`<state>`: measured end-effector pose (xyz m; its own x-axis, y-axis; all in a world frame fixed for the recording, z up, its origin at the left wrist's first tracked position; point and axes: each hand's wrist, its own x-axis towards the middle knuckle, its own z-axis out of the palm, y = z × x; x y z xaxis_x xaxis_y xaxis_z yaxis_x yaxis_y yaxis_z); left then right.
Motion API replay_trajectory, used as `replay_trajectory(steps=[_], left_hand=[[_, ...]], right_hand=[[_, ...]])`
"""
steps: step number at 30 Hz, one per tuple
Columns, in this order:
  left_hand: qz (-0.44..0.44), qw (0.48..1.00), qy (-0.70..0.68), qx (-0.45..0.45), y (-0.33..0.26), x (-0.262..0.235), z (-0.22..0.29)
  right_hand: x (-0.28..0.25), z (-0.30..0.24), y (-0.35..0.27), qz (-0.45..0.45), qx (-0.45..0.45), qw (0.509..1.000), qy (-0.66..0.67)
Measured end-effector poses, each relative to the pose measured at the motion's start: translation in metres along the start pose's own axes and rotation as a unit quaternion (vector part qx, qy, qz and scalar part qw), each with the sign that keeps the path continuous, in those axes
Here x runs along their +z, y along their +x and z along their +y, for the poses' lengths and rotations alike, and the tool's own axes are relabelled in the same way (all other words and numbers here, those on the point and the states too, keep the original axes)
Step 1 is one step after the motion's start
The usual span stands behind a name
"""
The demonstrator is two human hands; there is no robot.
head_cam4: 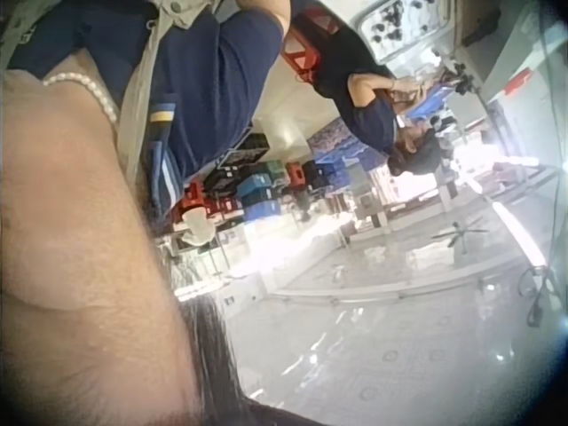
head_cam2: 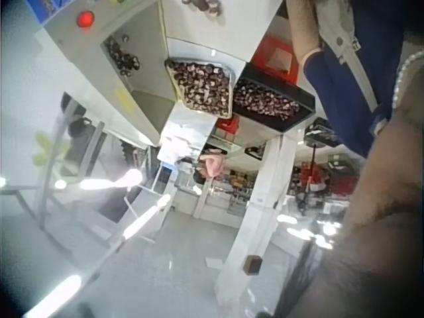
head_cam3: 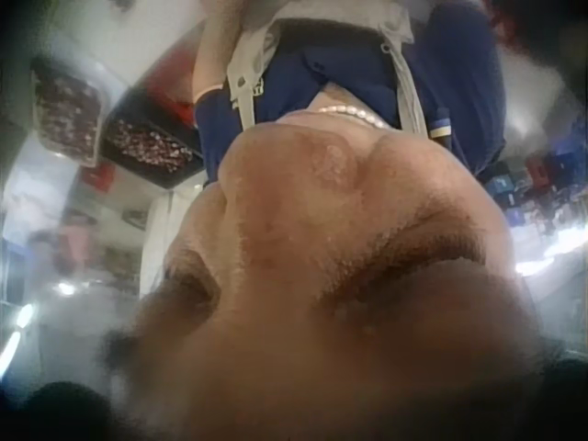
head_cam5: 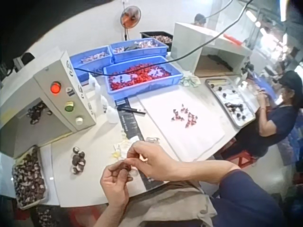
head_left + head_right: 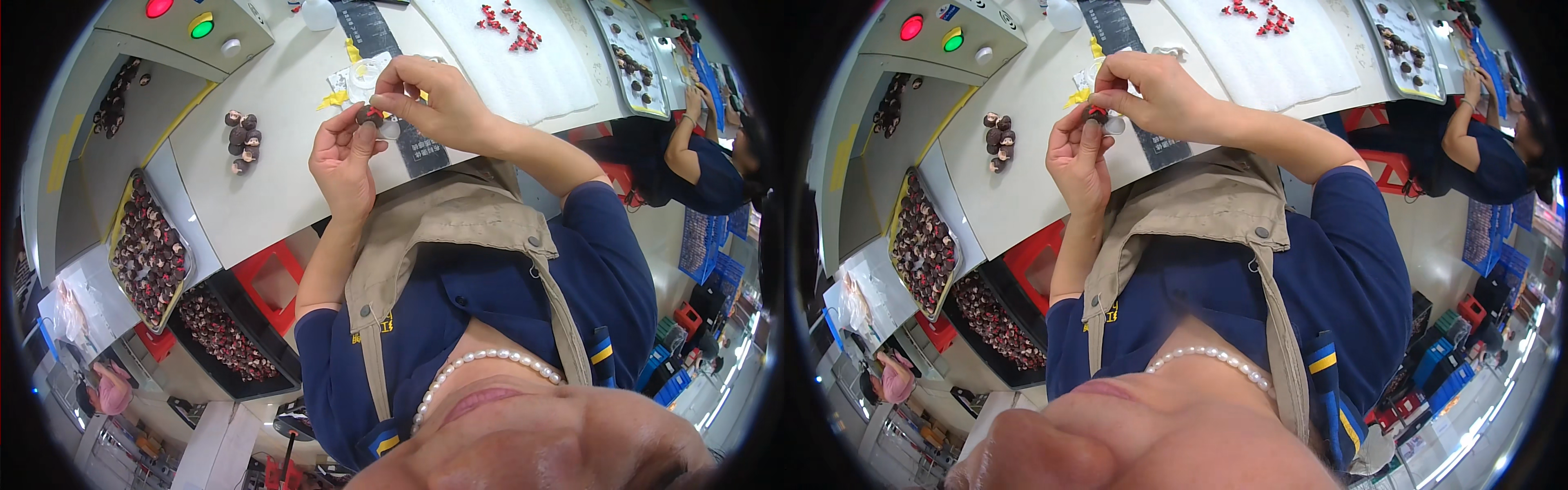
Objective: The person assembles figurines by dipping small bows into glue and attaching them to figurine heads by hand. The person empties a tray of completed figurines into a crate, retrieves more figurine heads, and attaches bows to them.
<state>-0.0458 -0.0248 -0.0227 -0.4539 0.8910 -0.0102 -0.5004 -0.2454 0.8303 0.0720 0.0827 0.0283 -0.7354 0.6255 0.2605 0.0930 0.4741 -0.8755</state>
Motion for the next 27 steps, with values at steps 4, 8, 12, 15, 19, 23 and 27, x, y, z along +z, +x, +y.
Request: replay_trajectory(steps=[4, 8, 12, 15, 19, 23, 27], left_hand=[[0.008, 0.997, 0.05, 0.057, -0.001, 0.002, 0.01], [-0.014, 0.993, 0.081, 0.085, -0.004, -0.003, 0.02], [-0.026, 0.987, 0.112, 0.112, -0.001, -0.001, 0.023], [-0.03, 0.984, 0.131, 0.121, -0.001, 0.003, 0.021], [-0.032, 0.984, 0.138, 0.111, -0.002, 0.014, 0.018], [-0.05, 0.988, 0.122, 0.085, -0.001, 0.026, 0.015], [-0.034, 0.944, 0.279, 0.172, 0.011, 0.009, 0.03]], right_hand=[[0.009, -0.007, 0.002, 0.051, -0.082, 0.994, -0.053], [0.019, -0.019, -0.002, 0.041, -0.034, 0.998, 0.019], [0.024, -0.013, -0.006, 0.042, -0.028, 0.997, 0.053], [0.022, -0.01, -0.008, 0.035, -0.025, 0.997, 0.063], [0.012, -0.009, -0.014, 0.035, -0.042, 0.997, 0.06], [-0.004, 0.0, -0.025, 0.077, -0.075, 0.991, 0.081], [-0.043, 0.027, -0.029, 0.153, -0.126, 0.977, -0.084]])
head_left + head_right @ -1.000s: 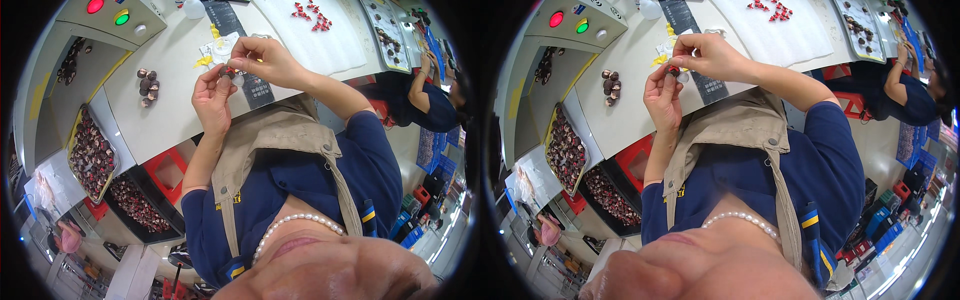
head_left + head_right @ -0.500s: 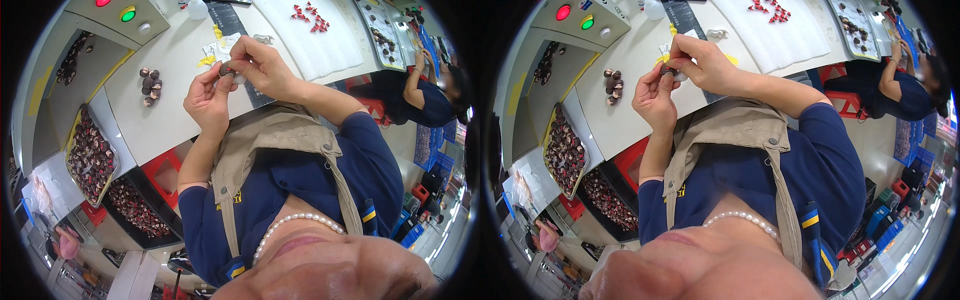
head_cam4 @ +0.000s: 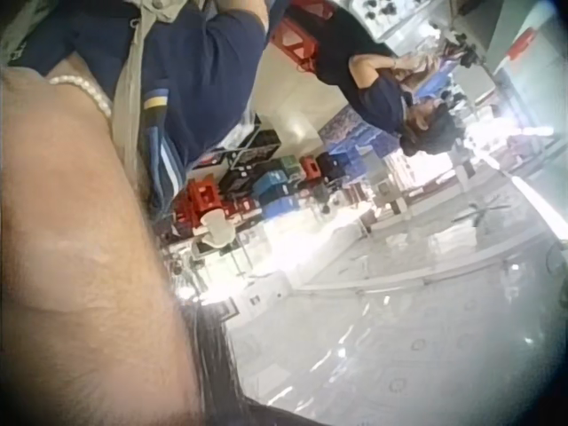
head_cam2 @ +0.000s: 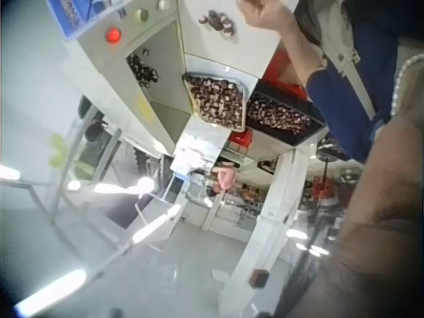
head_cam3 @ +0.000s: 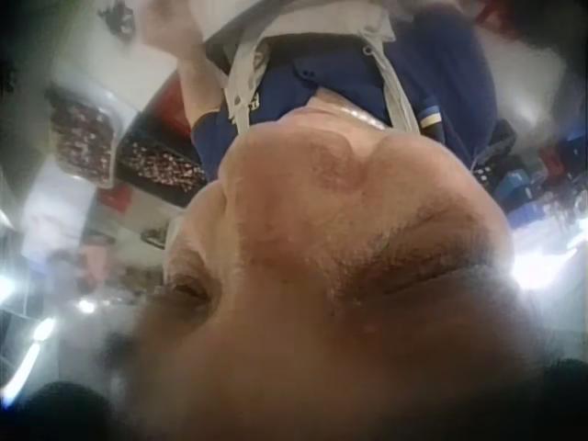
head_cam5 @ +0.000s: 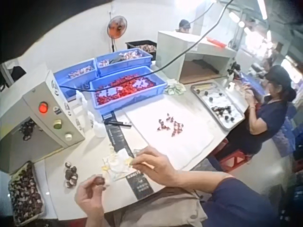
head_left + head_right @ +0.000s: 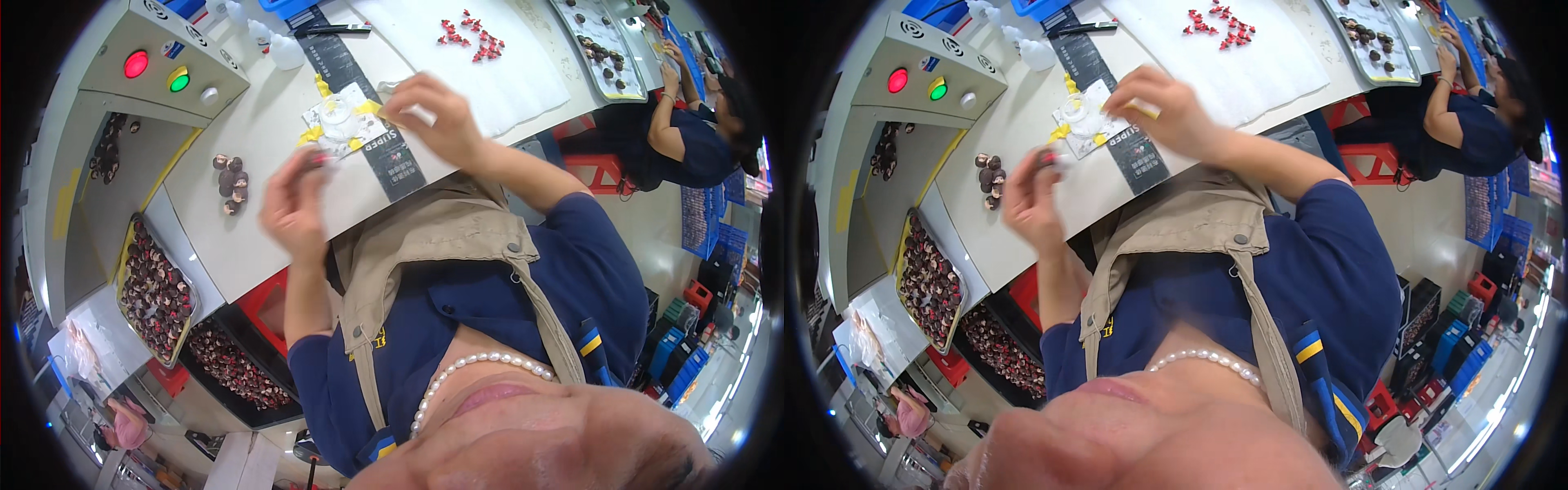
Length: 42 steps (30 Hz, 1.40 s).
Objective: The person assembles figurines by dipping small bows into glue and attaching them to figurine heads by hand. The person empties a tray of completed figurines into a crate, retrieves more figurine heads, and attaches bows to them.
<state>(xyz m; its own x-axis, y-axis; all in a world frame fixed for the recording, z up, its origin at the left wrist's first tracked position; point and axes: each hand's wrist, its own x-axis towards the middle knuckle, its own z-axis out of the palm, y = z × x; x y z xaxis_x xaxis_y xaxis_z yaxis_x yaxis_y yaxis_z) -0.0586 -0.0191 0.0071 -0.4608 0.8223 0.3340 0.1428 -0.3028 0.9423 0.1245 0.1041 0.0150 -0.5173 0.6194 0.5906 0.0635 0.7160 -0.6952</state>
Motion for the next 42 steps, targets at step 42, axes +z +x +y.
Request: replay_trajectory(steps=[42], left_hand=[[-0.024, 0.985, -0.025, -0.169, -0.006, -0.128, -0.007]], right_hand=[[0.055, -0.004, 0.041, -0.178, 0.134, 0.974, -0.046]])
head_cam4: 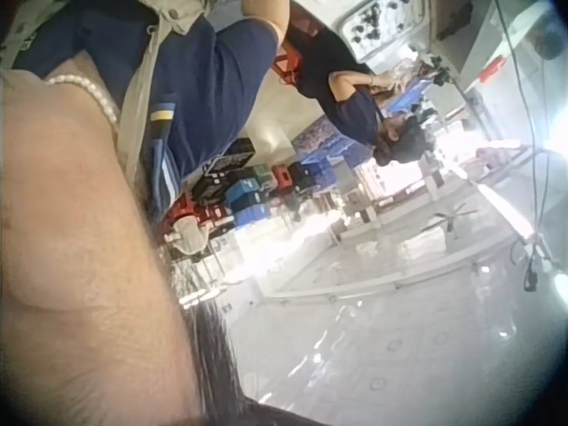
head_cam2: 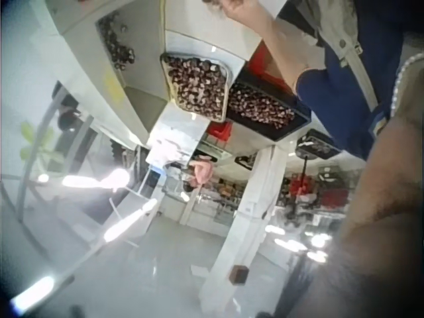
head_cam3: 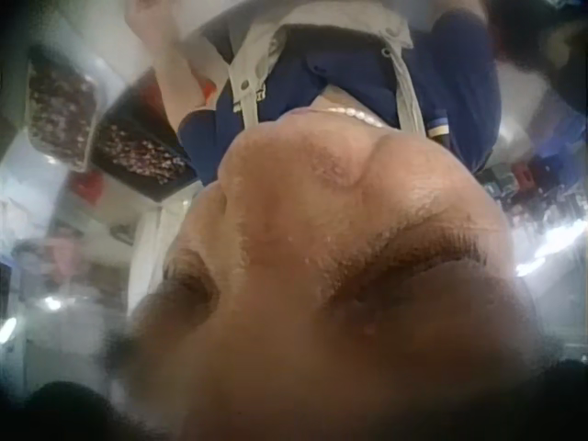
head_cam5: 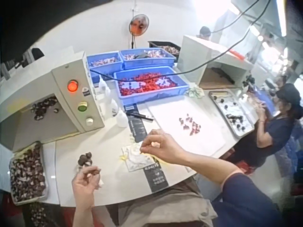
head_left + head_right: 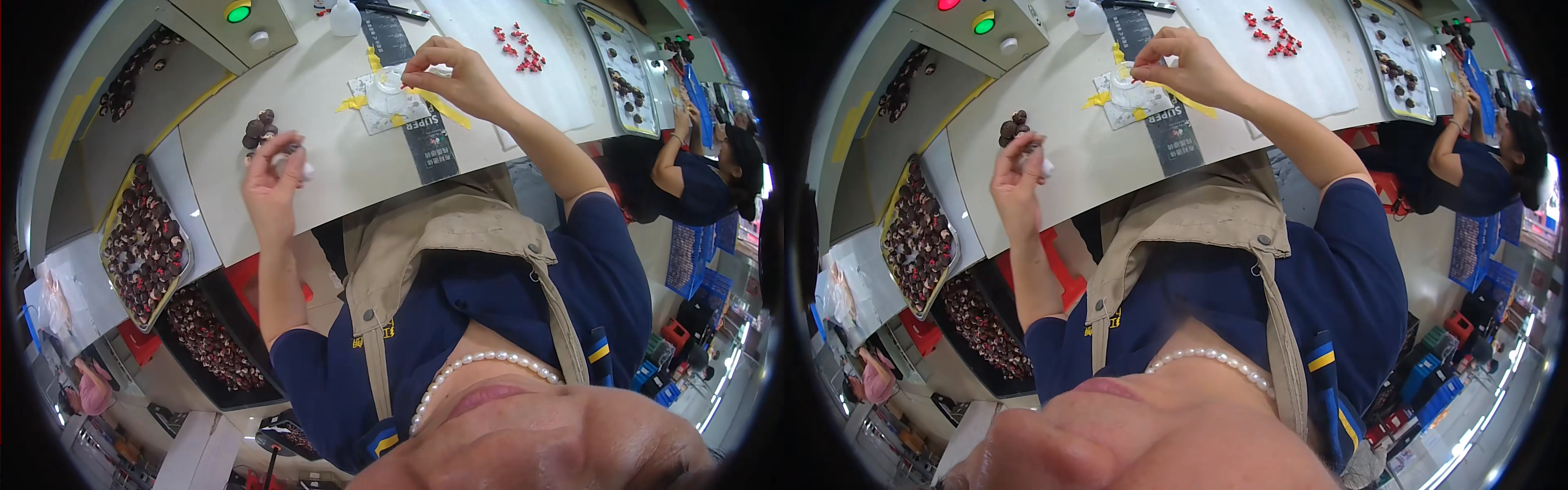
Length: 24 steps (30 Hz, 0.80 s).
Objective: The person assembles figurines by dipping small bows into glue and attaching them to figurine heads by hand. The person empties a tray of completed figurines into a crate, retrieves more figurine heads, and attaches bows to them.
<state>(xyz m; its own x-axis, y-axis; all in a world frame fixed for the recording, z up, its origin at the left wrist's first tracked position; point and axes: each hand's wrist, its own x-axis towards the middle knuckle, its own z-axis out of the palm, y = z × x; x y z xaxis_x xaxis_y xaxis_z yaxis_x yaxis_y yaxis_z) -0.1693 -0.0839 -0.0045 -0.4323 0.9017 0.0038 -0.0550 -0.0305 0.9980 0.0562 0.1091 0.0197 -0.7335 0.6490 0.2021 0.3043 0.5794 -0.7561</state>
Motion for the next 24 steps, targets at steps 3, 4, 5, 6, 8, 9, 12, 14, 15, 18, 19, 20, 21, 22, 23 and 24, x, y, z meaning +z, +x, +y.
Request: replay_trajectory(steps=[3, 4, 5, 6, 8, 9, 12, 14, 15, 18, 19, 20, 21, 22, 23, 24], left_hand=[[-0.036, 0.985, -0.153, -0.072, -0.017, 0.022, -0.015], [-0.046, 0.975, -0.191, -0.104, -0.021, 0.028, -0.017], [-0.056, 0.962, -0.23, -0.136, -0.024, 0.033, -0.019], [-0.066, 0.957, -0.246, -0.142, -0.026, 0.038, -0.025], [-0.099, 0.945, -0.274, -0.149, -0.026, 0.043, -0.036], [-0.104, 0.938, -0.287, -0.162, -0.026, 0.046, -0.038], [-0.084, 0.935, -0.3, -0.172, -0.025, 0.053, -0.036], [-0.082, 0.932, -0.308, -0.171, -0.021, 0.057, -0.036], [-0.08, 0.93, -0.316, -0.169, -0.019, 0.059, -0.037], [-0.064, 0.934, -0.306, -0.172, -0.014, 0.068, -0.037], [-0.063, 0.934, -0.306, -0.172, -0.012, 0.074, -0.037], [-0.052, 0.935, -0.307, -0.17, -0.011, 0.079, -0.036], [-0.041, 0.935, -0.309, -0.169, -0.009, 0.084, -0.036], [-0.041, 0.936, -0.307, -0.169, -0.006, 0.088, -0.036], [-0.041, 0.934, -0.316, -0.164, -0.004, 0.092, -0.037], [-0.041, 0.931, -0.325, -0.159, -0.002, 0.095, -0.038]], right_hand=[[0.013, 0.0, 0.006, 0.019, -0.038, 0.995, -0.085], [0.017, 0.0, 0.008, 0.028, -0.059, 0.993, -0.102], [0.021, 0.0, 0.009, 0.037, -0.08, 0.989, -0.119], [0.023, 0.001, 0.011, 0.035, -0.079, 0.989, -0.12], [0.026, 0.0, 0.015, 0.046, -0.121, 0.978, -0.166], [0.026, 0.0, 0.017, 0.046, -0.121, 0.978, -0.167], [0.03, -0.001, 0.021, 0.084, -0.192, 0.956, -0.203], [0.031, 0.002, 0.022, 0.09, -0.233, 0.947, -0.204], [0.031, 0.003, 0.021, 0.09, -0.233, 0.947, -0.203], [0.03, 0.006, 0.018, 0.093, -0.257, 0.938, -0.212], [0.029, 0.008, 0.018, 0.094, -0.26, 0.939, -0.206], [0.028, 0.011, 0.019, 0.095, -0.263, 0.939, -0.2], [0.026, 0.013, 0.021, 0.096, -0.263, 0.939, -0.2], [0.024, 0.015, 0.023, 0.094, -0.261, 0.943, -0.186], [0.022, 0.017, 0.023, 0.092, -0.259, 0.946, -0.173], [0.018, 0.016, 0.022, 0.094, -0.258, 0.946, -0.171]])
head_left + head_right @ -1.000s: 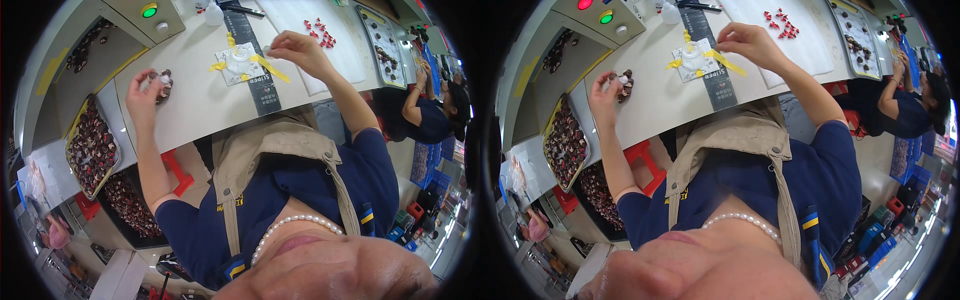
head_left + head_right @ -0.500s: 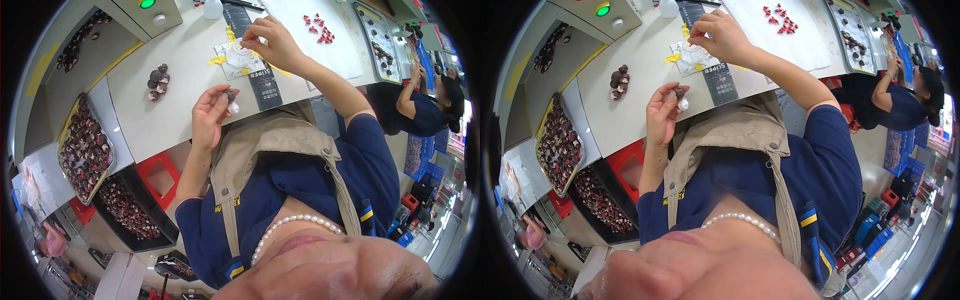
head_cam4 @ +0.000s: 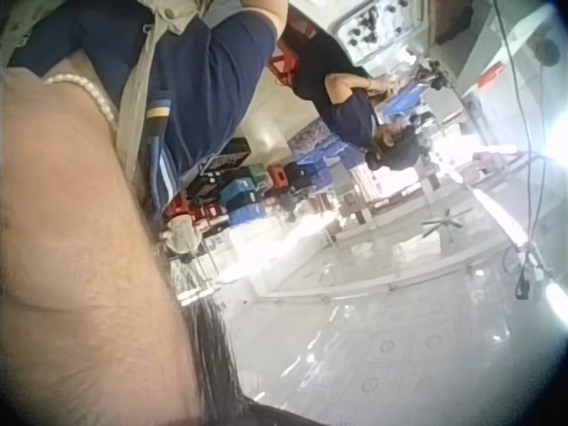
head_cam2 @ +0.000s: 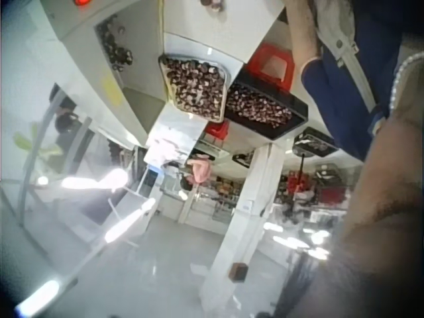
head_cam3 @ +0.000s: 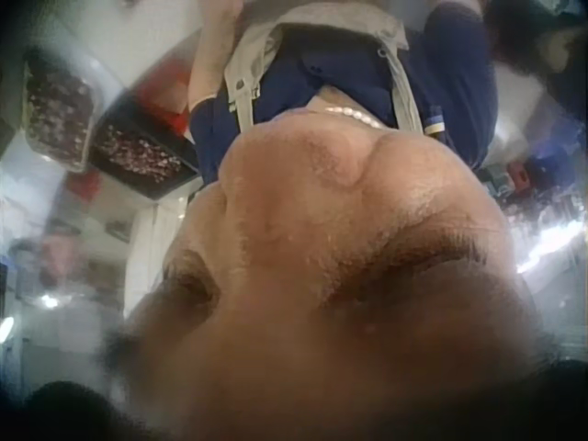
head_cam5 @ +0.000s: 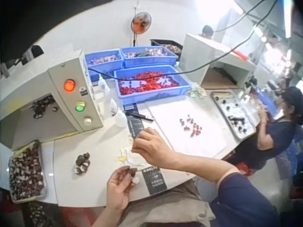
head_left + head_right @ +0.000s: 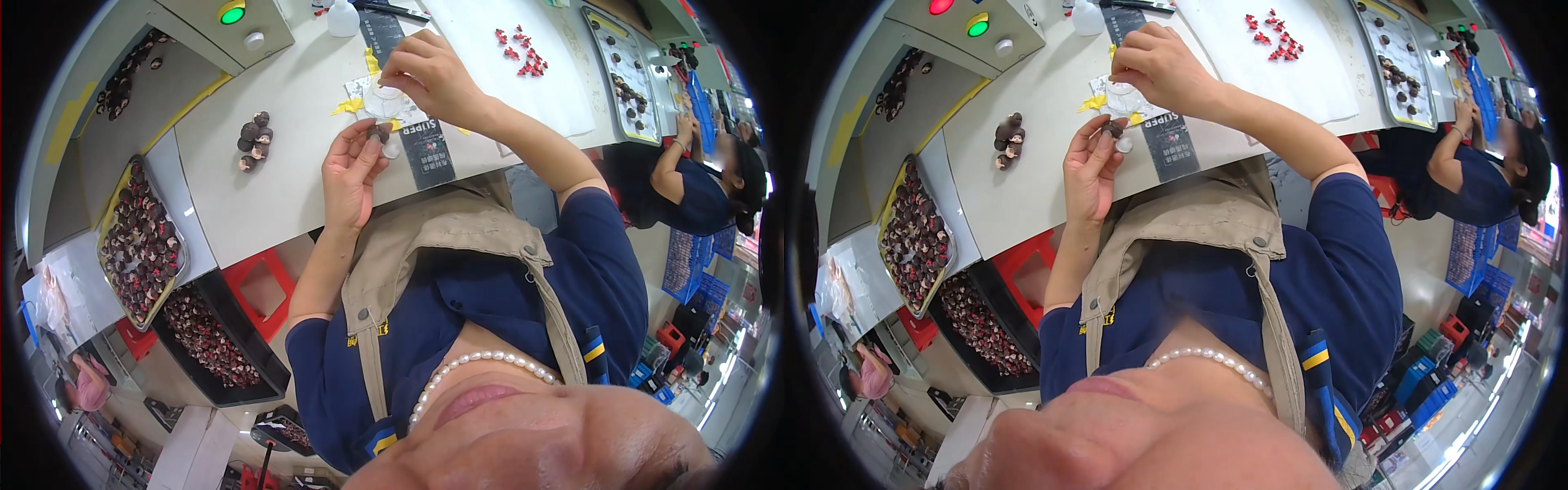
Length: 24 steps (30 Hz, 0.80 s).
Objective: The person assembles figurines by dipping small bows into glue and attaching them to figurine heads by hand. The person empties a tray of completed figurines into a crate, retrieves more figurine heads, and attaches bows to them.
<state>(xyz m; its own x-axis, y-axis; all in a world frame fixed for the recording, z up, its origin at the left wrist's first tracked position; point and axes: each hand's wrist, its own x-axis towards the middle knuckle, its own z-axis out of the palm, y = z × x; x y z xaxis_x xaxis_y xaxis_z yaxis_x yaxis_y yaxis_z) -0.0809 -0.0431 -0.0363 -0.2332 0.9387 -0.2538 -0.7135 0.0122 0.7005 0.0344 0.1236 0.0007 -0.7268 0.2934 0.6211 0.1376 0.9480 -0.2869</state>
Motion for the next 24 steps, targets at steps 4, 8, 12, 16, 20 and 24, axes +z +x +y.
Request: replay_trajectory(steps=[4, 8, 12, 16, 20, 24], left_hand=[[0.0, 1.0, -0.016, 0.0, 0.011, 0.017, -0.004], [0.009, 1.0, -0.006, 0.015, 0.019, 0.029, -0.01], [0.022, 0.999, 0.011, 0.039, 0.022, 0.038, -0.015], [0.029, 0.998, 0.027, 0.043, 0.022, 0.047, -0.018], [0.034, 0.996, 0.052, 0.06, 0.02, 0.051, -0.022], [0.024, 0.988, 0.096, 0.117, 0.019, 0.05, -0.026]], right_hand=[[-0.016, 0.002, -0.003, 0.031, 0.086, 0.993, 0.076], [-0.021, 0.003, -0.011, -0.001, 0.189, 0.967, 0.173], [-0.029, -0.011, -0.026, -0.029, 0.267, 0.911, 0.313], [-0.03, -0.01, -0.032, -0.028, 0.233, 0.929, 0.287], [-0.033, -0.011, -0.035, -0.022, 0.231, 0.928, 0.292], [-0.037, -0.018, -0.037, -0.025, 0.213, 0.938, 0.273]])
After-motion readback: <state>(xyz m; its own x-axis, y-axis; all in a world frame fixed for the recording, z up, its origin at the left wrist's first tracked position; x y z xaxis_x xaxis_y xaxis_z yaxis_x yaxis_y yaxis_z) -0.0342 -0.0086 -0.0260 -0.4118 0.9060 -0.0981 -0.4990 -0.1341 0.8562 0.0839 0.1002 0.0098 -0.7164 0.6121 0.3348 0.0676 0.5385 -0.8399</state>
